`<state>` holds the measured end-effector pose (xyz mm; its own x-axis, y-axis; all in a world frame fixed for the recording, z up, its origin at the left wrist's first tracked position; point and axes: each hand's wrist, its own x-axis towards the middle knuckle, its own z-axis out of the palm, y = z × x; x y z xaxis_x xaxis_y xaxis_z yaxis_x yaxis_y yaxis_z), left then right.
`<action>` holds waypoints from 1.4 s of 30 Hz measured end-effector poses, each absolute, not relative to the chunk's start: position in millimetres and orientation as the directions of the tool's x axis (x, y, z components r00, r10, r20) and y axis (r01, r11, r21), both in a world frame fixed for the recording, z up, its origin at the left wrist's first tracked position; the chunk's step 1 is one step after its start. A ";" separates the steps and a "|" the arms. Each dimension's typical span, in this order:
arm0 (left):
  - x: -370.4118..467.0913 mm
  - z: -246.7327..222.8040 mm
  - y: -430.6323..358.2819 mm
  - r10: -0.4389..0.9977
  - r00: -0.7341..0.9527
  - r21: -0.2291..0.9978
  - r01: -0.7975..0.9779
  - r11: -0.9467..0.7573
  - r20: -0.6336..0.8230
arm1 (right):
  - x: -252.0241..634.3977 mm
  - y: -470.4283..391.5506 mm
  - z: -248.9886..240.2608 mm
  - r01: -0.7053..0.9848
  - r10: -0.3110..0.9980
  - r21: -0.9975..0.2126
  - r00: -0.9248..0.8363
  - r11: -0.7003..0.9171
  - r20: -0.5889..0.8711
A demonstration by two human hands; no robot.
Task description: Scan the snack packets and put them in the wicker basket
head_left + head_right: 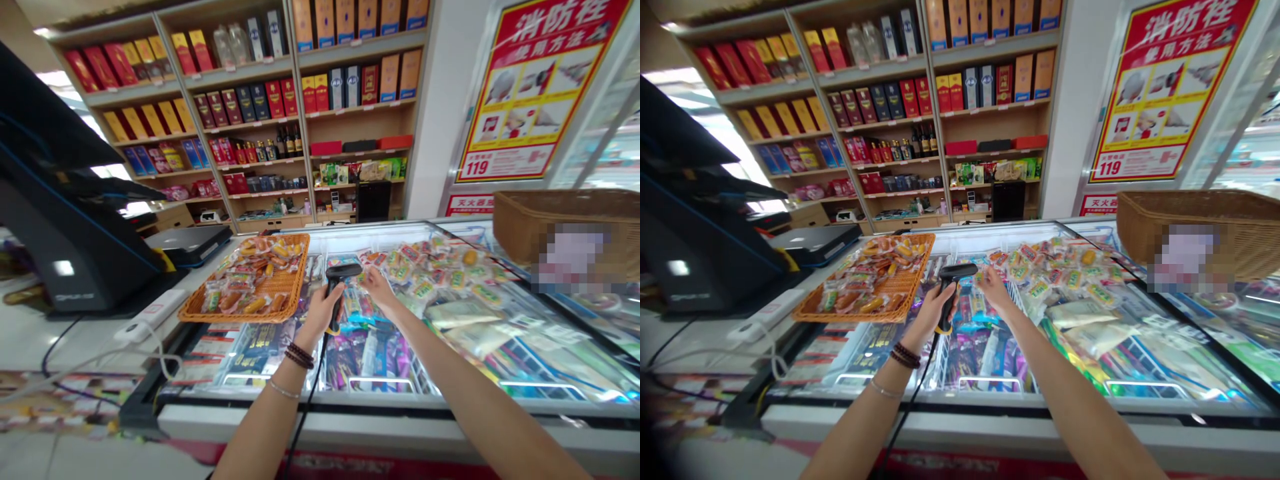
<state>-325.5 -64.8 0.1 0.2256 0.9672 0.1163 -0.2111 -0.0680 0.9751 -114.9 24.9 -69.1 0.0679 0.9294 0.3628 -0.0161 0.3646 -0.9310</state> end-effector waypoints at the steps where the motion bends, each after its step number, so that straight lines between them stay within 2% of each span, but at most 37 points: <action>1: -325.6 -0.3 -64.5 0.967 0.228 0.976 -0.209 -0.066 0.114 | -114.9 24.7 -69.0 -0.006 0.927 -0.929 0.068 0.370 0.368; 16: -325.1 7.5 -68.0 0.970 0.226 0.976 -0.213 -0.039 0.088 | -115.3 25.2 -74.3 -0.027 0.931 -0.932 0.071 0.361 0.359; 20: -324.6 10.6 -68.4 0.978 0.190 0.973 -0.228 -0.046 0.091 | -97.9 23.1 -66.1 -0.010 0.911 -0.930 0.207 0.368 0.358; 25: -320.0 7.4 -63.3 0.980 0.177 0.970 -0.240 -0.042 0.086 | -21.2 5.8 -46.0 0.219 0.768 -0.903 0.475 0.370 0.430; 30: -294.2 5.4 -54.5 0.973 0.214 0.976 -0.212 -0.045 0.091 | 63.9 -24.9 -43.5 0.378 0.653 -0.901 0.632 0.212 0.418; 33: -272.8 7.3 -51.1 0.963 0.242 0.973 -0.225 -0.059 0.115 | 95.0 -41.7 -54.1 0.548 0.607 -0.829 0.622 0.115 0.495; 37: -256.0 9.0 -51.7 0.953 0.278 0.970 -0.239 -0.051 0.119 | 108.7 -56.3 -65.7 0.759 0.516 -0.650 0.543 0.036 0.662; 40: -260.9 11.7 -53.7 0.951 0.284 0.968 -0.244 -0.054 0.125 | 99.8 -54.2 -58.8 0.832 0.470 -0.554 0.489 0.001 0.735; 42: -273.8 17.3 -54.4 0.960 0.249 0.965 -0.257 -0.060 0.126 | 82.2 -42.1 -44.8 0.853 0.448 -0.521 0.451 0.040 0.772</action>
<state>-273.8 -54.4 17.3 0.2488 0.9603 0.1261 -0.2568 -0.0601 0.9646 82.2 -42.1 -44.8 0.4506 0.4484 0.7719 0.8527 0.0397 -0.5209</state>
